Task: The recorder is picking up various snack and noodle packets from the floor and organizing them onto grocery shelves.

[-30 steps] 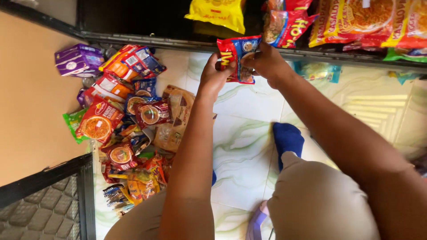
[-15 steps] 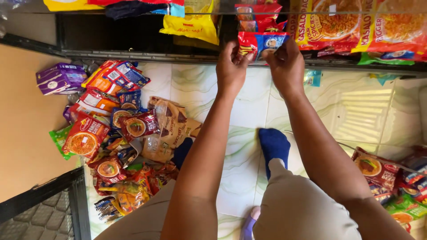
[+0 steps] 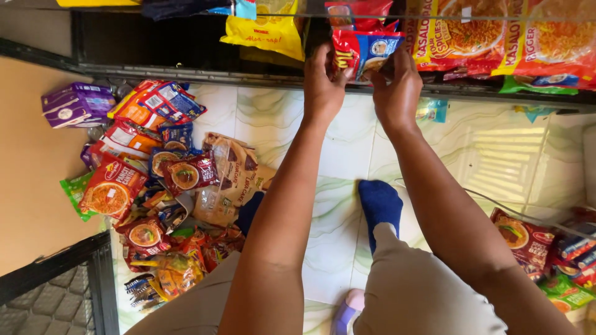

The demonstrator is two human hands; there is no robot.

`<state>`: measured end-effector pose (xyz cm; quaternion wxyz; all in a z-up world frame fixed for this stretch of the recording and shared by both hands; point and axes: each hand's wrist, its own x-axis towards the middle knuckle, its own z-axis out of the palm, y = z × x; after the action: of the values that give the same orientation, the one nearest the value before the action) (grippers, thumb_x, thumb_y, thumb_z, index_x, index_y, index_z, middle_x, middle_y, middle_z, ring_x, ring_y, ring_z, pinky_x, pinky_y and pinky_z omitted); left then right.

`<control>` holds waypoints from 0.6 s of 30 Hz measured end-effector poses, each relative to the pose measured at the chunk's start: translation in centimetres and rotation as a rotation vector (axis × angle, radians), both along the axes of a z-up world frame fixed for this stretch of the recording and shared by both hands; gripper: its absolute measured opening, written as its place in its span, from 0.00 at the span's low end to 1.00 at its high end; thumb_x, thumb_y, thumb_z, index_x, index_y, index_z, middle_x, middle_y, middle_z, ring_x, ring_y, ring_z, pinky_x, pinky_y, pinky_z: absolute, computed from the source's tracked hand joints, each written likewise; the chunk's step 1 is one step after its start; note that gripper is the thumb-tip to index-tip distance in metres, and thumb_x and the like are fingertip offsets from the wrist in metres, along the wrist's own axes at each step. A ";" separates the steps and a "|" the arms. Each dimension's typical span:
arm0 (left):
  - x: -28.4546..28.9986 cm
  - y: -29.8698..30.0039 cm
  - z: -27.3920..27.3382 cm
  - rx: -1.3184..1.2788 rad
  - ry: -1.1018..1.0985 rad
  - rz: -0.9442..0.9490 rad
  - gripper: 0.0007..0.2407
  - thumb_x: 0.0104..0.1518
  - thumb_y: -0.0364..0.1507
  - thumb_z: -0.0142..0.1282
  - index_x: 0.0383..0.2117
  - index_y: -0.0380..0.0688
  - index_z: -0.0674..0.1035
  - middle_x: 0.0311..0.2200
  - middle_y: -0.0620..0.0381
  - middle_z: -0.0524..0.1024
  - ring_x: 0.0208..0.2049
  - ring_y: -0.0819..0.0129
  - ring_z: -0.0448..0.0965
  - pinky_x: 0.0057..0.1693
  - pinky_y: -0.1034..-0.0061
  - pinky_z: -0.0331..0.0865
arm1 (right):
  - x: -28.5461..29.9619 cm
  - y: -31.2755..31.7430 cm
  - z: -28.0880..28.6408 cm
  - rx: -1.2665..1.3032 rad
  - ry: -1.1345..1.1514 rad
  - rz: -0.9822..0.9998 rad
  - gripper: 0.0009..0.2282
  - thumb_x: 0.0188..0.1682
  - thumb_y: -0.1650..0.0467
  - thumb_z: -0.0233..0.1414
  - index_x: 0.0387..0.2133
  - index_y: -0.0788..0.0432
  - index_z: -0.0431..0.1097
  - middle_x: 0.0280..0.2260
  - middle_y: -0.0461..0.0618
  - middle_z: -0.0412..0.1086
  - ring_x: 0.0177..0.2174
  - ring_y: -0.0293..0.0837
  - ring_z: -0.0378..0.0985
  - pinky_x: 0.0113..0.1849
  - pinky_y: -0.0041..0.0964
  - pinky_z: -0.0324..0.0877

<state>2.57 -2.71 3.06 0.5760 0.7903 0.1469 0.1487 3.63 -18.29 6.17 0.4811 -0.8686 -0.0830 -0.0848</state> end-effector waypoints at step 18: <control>-0.2 0.6 -1.4 0.078 -0.030 -0.152 0.42 0.51 0.17 0.66 0.70 0.37 0.47 0.68 0.38 0.55 0.69 0.49 0.56 0.70 0.65 0.53 | -0.8 0.7 0.5 0.061 0.220 0.101 0.23 0.50 0.77 0.62 0.57 0.65 0.60 0.39 0.57 0.78 0.39 0.47 0.83 0.42 0.38 0.75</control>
<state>2.33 -2.09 1.69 0.5565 0.8187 0.0720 0.1221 2.87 -17.54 6.70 0.5172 -0.8523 -0.0709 0.0328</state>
